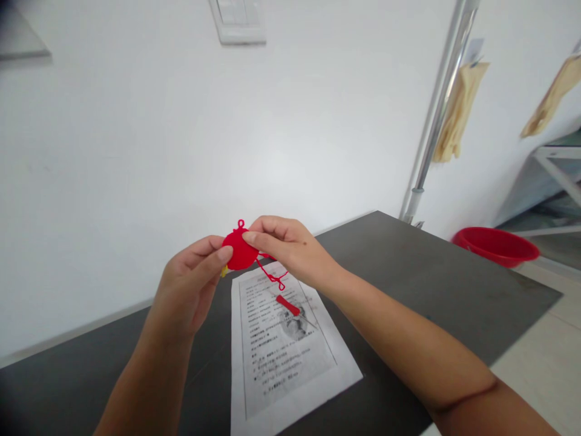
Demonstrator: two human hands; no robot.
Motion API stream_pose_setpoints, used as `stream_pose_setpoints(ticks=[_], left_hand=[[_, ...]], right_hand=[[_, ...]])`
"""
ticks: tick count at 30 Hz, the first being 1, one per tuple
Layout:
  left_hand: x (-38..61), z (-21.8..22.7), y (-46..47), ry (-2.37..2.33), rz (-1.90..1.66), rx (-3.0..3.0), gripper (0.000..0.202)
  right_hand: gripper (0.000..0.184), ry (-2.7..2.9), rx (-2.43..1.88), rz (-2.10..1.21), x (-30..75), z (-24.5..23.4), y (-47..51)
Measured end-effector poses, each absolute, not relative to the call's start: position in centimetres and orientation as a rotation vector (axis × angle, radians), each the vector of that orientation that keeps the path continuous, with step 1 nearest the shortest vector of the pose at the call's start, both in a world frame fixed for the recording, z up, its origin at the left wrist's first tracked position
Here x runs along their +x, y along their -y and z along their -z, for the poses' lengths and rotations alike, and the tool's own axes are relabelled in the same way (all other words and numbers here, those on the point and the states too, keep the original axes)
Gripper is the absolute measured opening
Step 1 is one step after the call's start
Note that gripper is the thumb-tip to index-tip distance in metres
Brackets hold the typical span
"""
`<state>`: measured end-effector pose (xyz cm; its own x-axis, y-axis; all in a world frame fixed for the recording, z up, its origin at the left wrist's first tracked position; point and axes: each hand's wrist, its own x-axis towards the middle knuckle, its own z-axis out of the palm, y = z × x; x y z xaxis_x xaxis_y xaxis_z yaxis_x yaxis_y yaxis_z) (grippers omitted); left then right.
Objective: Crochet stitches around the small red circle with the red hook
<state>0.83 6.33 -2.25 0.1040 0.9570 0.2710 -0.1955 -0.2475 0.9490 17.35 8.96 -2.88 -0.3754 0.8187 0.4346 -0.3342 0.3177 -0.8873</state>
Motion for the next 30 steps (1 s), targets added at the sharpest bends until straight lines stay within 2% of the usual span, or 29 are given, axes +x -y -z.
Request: stream_pose_setpoints(ticks=[10, 20, 27, 30], left_hand=[[1.03, 2.52, -6.46, -0.778, -1.362, 1.365, 0.011], [0.78, 2.5, -6.47, -0.908, -1.529, 1.428, 0.01], [0.79, 2.6, -6.32, -1.118, -1.52, 1.619, 0.017], [0.9, 2.53, -6.13, -1.301, -1.557, 1.708, 0.016]], right_hand=[[0.028, 1.443, -0.435, -1.433, 17.2, 2.9, -8.9], [0.016, 1.555, -0.554, -1.348, 17.2, 2.51, -8.71], [0.034, 1.624, -0.524, -1.254, 17.02, 3.16, -9.03], [0.035, 1.653, -0.54, -1.152, 16.9, 3.47, -9.21]])
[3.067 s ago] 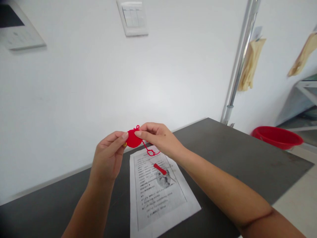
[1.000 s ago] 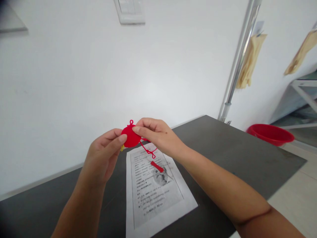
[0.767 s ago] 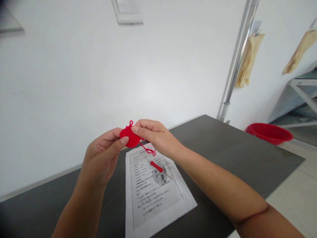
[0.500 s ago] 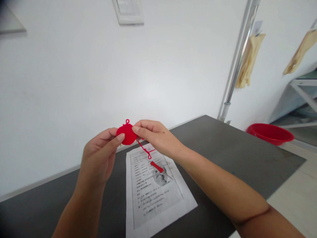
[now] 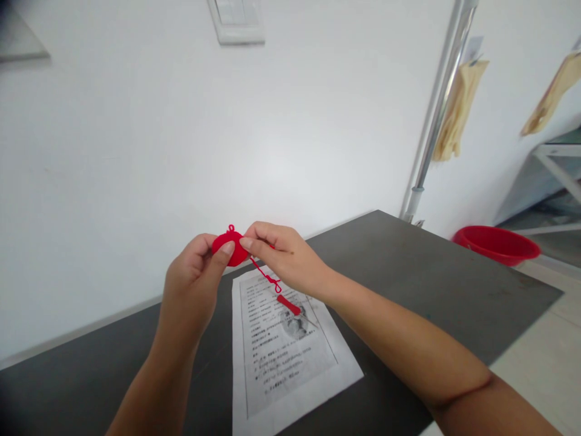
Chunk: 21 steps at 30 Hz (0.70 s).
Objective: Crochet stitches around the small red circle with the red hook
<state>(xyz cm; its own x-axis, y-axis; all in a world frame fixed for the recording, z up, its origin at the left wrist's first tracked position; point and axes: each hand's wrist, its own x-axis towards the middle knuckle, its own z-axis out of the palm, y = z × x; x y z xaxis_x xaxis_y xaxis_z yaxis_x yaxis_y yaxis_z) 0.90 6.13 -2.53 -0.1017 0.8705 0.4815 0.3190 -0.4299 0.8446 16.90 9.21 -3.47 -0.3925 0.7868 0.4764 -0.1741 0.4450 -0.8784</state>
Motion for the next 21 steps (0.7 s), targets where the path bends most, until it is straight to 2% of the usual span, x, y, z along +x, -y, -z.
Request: stream_pose_setpoints(ticks=[9, 15, 21], left_hand=[[0.91, 2.47, -6.16, -1.217, -1.491, 1.648, 0.023], [0.98, 2.2, -5.75, -1.352, -1.587, 1.858, 0.038], [0.96, 2.86, -6.66, -0.899, -1.519, 1.37, 0.038]], right_hand=[[0.03, 1.737, -0.601, -1.143, 16.87, 3.12, -8.7], [0.033, 1.673, -0.543, -1.363, 16.53, 3.27, -8.95], [0.037, 1.686, -0.462, -1.442, 16.77, 3.59, -9.39]])
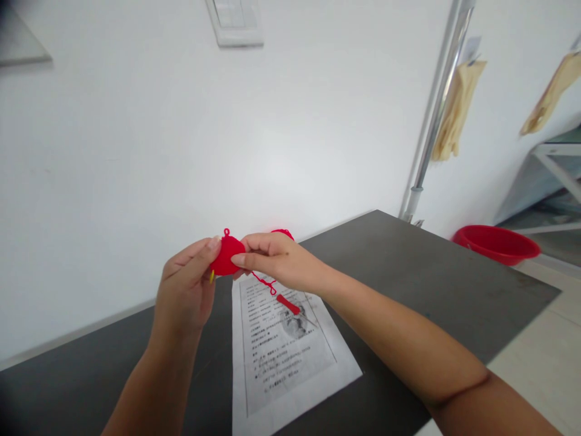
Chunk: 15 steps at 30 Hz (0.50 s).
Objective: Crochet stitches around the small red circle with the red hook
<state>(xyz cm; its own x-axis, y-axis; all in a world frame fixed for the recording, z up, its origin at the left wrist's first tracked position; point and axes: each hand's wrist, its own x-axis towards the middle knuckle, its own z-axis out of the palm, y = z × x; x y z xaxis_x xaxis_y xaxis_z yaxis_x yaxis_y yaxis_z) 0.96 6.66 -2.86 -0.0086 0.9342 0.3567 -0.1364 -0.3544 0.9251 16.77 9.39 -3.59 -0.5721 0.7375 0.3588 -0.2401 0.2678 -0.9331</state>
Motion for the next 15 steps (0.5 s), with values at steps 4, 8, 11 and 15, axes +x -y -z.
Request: stream_pose_setpoints(ticks=[4, 8, 11, 15], left_hand=[[0.85, 2.97, -6.87, -0.816, -1.523, 1.343, 0.036], [0.59, 3.26, -6.88, -0.811, -1.517, 1.39, 0.036], [0.59, 3.45, -6.99, -0.814, -1.495, 1.396, 0.036], [0.68, 3.54, -7.16, -0.772, -1.508, 1.374, 0.037]], right_hand=[[0.035, 1.678, -0.411, -1.506, 17.06, 3.42, -9.41], [0.033, 1.636, -0.389, -1.44, 17.07, 3.19, -9.3], [0.034, 1.606, -0.375, -1.374, 16.9, 3.27, -9.28], [0.034, 1.549, -0.346, -1.37, 16.63, 3.63, -9.38]])
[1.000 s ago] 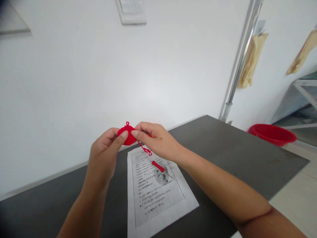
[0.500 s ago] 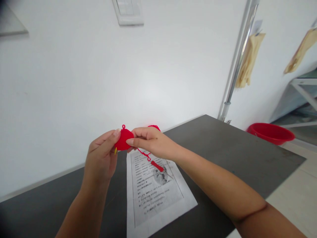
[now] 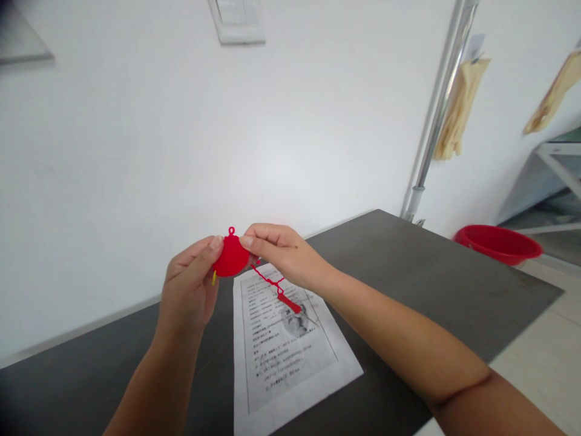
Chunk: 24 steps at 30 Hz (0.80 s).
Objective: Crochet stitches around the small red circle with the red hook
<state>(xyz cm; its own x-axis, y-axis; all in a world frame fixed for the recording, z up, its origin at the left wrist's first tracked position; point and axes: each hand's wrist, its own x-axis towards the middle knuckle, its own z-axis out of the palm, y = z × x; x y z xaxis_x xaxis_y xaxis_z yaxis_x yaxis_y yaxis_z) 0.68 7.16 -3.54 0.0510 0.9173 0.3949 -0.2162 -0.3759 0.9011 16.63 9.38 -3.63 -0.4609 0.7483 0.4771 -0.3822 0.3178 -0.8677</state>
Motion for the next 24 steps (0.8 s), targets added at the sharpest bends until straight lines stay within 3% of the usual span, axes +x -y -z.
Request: stream_pose_setpoints(ticks=[12, 16, 20, 24], left_hand=[[0.14, 3.71, -7.04, -0.856, -1.569, 1.54, 0.039], [0.13, 3.39, -6.86, -0.814, -1.482, 1.554, 0.034], [0.31, 3.12, -6.63, -0.789, -1.4, 1.555, 0.016], [0.5, 3.24, -6.62, -0.791, -1.43, 1.554, 0.015]], right_hand=[[0.032, 1.674, -0.432, -1.338, 17.06, 3.35, -9.17], [0.03, 1.652, -0.411, -1.094, 17.14, 3.46, -9.18], [0.03, 1.719, -0.46, -0.766, 17.41, 3.34, -9.13], [0.029, 1.759, -0.509, -0.656, 17.55, 3.11, -8.96]])
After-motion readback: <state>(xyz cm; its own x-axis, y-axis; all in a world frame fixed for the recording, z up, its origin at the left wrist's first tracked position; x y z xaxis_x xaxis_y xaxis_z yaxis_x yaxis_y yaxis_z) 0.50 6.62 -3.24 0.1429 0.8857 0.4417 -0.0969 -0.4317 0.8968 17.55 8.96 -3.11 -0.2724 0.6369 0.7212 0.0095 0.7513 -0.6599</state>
